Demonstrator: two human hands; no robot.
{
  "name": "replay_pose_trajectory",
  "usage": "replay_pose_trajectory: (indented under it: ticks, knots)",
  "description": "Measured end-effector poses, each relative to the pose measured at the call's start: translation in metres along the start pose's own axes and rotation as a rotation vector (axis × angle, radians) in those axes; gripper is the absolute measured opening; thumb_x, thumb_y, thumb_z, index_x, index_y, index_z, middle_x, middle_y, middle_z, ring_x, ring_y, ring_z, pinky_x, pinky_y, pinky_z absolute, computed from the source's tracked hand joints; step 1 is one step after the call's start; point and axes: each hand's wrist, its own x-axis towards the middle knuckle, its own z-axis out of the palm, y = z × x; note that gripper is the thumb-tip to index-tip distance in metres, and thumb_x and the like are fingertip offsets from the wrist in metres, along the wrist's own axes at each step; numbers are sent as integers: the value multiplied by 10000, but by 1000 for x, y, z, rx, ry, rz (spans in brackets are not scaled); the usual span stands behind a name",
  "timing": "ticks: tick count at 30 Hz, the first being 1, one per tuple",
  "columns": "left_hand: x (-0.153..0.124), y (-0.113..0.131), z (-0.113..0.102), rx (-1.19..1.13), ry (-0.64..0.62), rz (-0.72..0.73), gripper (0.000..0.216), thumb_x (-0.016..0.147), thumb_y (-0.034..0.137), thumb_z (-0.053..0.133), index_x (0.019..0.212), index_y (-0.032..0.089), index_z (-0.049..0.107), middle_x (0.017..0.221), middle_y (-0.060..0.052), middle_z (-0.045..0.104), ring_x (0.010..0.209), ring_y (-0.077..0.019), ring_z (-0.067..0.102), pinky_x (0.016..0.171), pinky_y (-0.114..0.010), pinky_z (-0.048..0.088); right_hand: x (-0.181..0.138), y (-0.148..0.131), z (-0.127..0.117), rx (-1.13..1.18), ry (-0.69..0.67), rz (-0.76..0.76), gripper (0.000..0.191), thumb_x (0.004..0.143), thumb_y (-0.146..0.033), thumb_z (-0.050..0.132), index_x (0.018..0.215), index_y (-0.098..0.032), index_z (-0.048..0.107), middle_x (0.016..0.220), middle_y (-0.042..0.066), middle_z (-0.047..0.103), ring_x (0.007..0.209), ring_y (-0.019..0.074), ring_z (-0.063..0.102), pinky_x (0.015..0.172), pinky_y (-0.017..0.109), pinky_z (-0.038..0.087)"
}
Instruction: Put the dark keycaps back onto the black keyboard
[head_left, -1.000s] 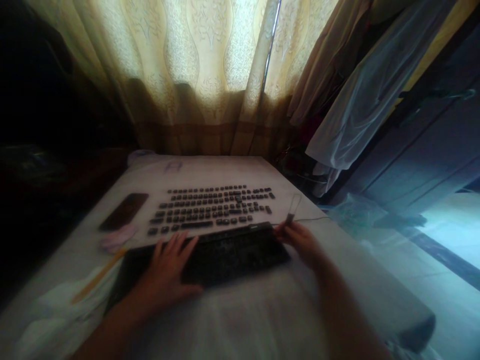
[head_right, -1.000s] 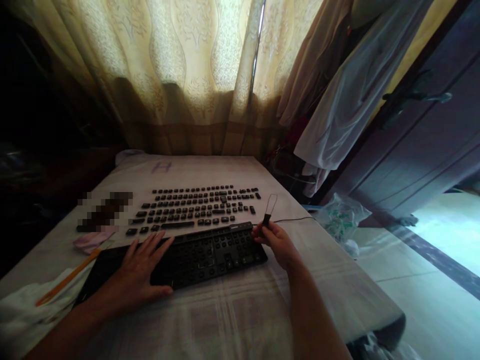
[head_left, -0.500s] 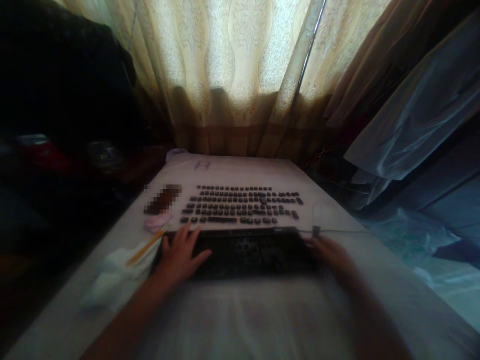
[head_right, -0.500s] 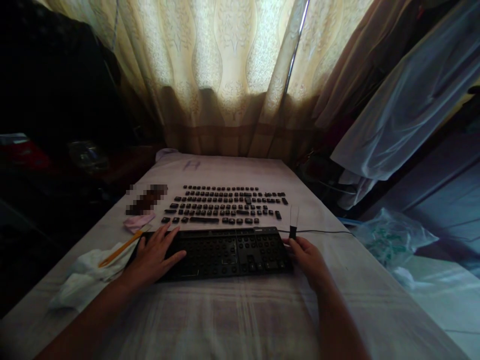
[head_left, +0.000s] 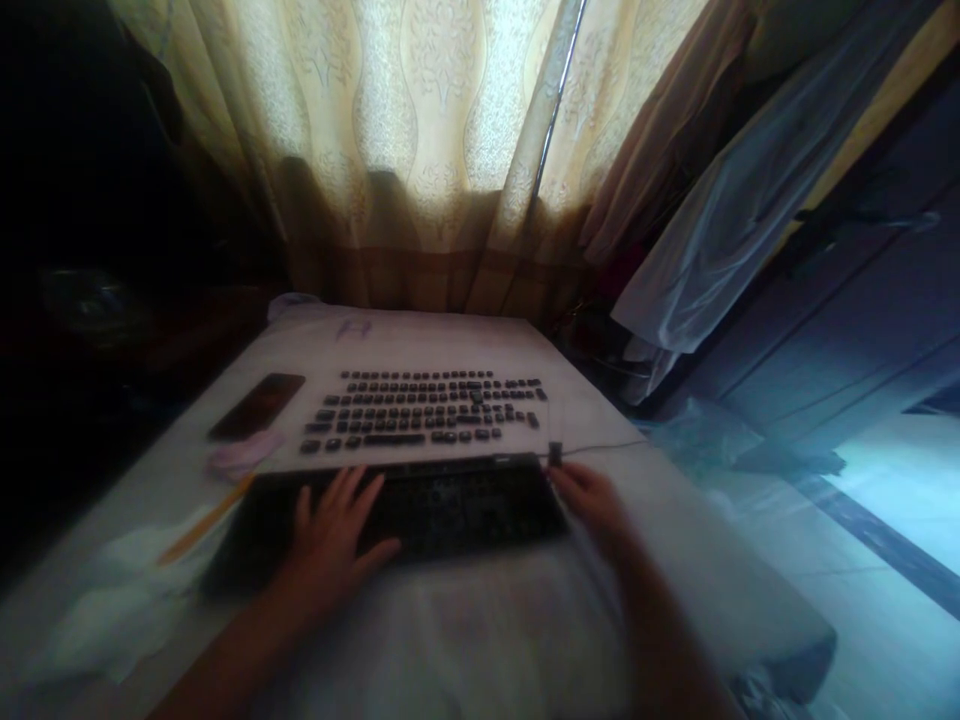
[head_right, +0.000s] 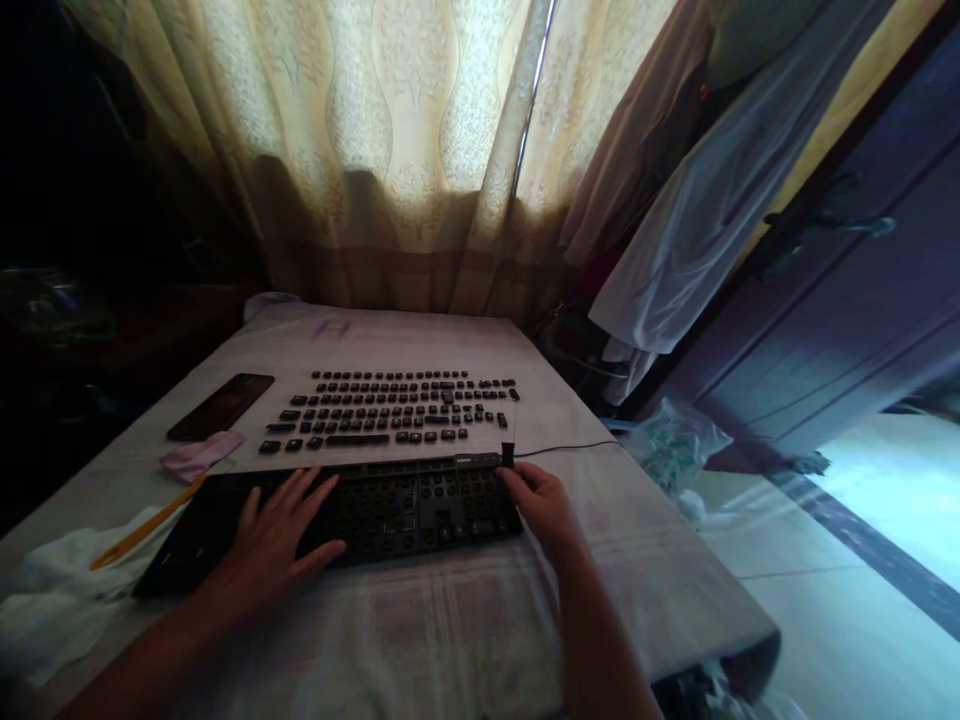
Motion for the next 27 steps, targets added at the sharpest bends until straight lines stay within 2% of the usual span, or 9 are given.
replay_pose_trajectory:
  ticks: [3,5,9,12,17,22,27]
  knots:
    - [-9,12,12,-28,64,182,710,853,607,508,1456,246,402,1542,-124,357,1409,-364,317,1128,-629,125,-10,-10,14,100,-186,60,325,683,-498,707,721,-177,679,588,-5,632,540,155,574,536,278,470]
    - [-12,16,20,-23,104,266,726,845,613,527,1461,256,387,1532,-118,381,1395,-358,345,1131,-623,121,-14,-15,24,163,-286,81,316,642,-469,753,717,-178,653,577,-32,602,514,124,542,526,259,461]
    - [-13,15,29,13,180,326,700,848,611,526,1444,261,414,1513,-121,413,1383,-351,368,1132,-607,131,-15,-15,37,257,-395,52,298,588,-358,803,753,-188,622,630,-46,608,551,110,551,552,247,467]
    - [-12,14,31,26,219,336,693,857,627,498,1431,245,436,1498,-134,432,1372,-350,384,1129,-602,143,-12,-12,38,238,-435,-7,261,617,-301,787,794,-198,624,677,-44,621,603,119,575,593,254,476]
    - [-13,16,30,45,224,334,692,855,615,507,1425,228,445,1490,-148,439,1356,-360,405,1110,-613,174,-15,-16,35,23,-522,-153,99,731,-164,657,824,-194,647,746,-15,669,702,150,628,694,281,495]
    - [-13,18,29,28,211,318,693,861,621,491,1422,217,450,1490,-147,440,1372,-359,382,1116,-609,168,-21,-25,37,-425,-503,-494,181,752,-55,612,832,-196,692,843,29,719,801,179,663,749,286,492]
    - [-13,19,29,14,208,304,687,859,627,483,1417,228,458,1499,-134,429,1375,-355,380,1123,-602,156,-21,-21,33,-468,-522,-638,183,778,-51,621,879,-176,710,868,55,728,825,182,678,771,283,510]
